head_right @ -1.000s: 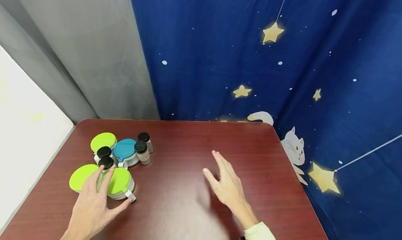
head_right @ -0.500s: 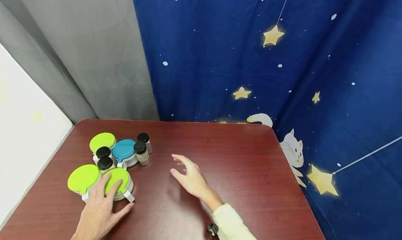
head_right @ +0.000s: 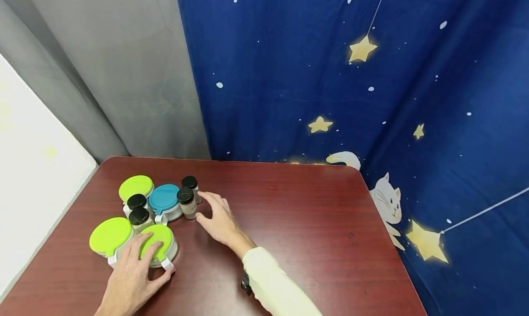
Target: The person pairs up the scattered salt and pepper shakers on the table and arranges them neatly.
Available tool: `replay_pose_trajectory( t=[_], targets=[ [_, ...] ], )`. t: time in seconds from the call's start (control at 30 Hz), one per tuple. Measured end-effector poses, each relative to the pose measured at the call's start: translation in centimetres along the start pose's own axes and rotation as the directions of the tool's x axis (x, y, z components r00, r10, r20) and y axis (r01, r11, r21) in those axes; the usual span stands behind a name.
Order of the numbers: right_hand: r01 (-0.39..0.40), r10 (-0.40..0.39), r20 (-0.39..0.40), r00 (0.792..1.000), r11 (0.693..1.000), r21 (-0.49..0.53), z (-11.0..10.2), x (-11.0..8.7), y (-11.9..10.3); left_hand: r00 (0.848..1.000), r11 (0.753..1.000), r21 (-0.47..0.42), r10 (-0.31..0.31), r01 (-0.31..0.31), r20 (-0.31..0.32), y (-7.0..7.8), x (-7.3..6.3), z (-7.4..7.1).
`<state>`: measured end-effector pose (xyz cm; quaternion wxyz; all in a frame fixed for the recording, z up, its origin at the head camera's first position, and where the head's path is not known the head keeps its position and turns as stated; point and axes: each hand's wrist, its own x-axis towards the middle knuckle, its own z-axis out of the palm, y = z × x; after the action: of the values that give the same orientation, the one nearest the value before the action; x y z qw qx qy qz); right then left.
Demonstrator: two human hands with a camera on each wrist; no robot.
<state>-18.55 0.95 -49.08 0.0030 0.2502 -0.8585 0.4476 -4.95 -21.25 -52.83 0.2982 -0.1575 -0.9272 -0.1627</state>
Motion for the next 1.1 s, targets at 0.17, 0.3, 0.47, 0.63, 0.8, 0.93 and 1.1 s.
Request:
replay_pose_trajectory(
  t=[0.17, 0.3, 0.47, 0.63, 0.8, 0.93, 1.1],
  targets=[
    [-0.012, 0.012, 0.014, 1.0, 1.0, -0.022, 1.5, 1.0, -0.8, 0.999, 0.999, -0.047, 0.006, -0.008, -0.042, -0.2, -0.5, 0.1],
    [0.006, -0.004, 0.024, 1.0, 0.999, -0.049, 2.3, 1.7, -1.2, 0.996, 0.994, -0.094, -0.066, 0.061, -0.056, -0.1, -1.2, 0.1],
    [0.027, -0.028, -0.014, 1.0, 0.997, -0.067, 2.7, 2.1, -1.1, 0.993, 0.988, -0.104, -0.115, 0.115, 0.007, 0.0, -1.2, 0.1],
    [0.079, -0.085, -0.065, 0.994, 0.993, -0.086, 2.8, 2.3, -0.7, 0.989, 0.98, -0.138, -0.138, 0.144, 0.057, 0.0, -0.6, -0.1],
    [0.114, -0.124, -0.069, 0.99, 0.984, -0.141, 2.9, 2.4, -0.3, 0.963, 0.952, -0.19, -0.211, 0.242, 0.17, 0.0, -0.2, -0.4],
    [0.127, -0.134, -0.024, 0.991, 0.974, -0.189, 3.1, 2.2, 0.0, 0.938, 0.929, -0.22, -0.241, 0.297, 0.249, -0.2, -0.3, -0.4],
    [0.147, -0.153, -0.029, 0.988, 0.976, -0.164, 3.2, 1.8, 0.3, 0.935, 0.919, -0.242, -0.251, 0.311, 0.25, -0.8, -0.5, -0.1]
  ],
)
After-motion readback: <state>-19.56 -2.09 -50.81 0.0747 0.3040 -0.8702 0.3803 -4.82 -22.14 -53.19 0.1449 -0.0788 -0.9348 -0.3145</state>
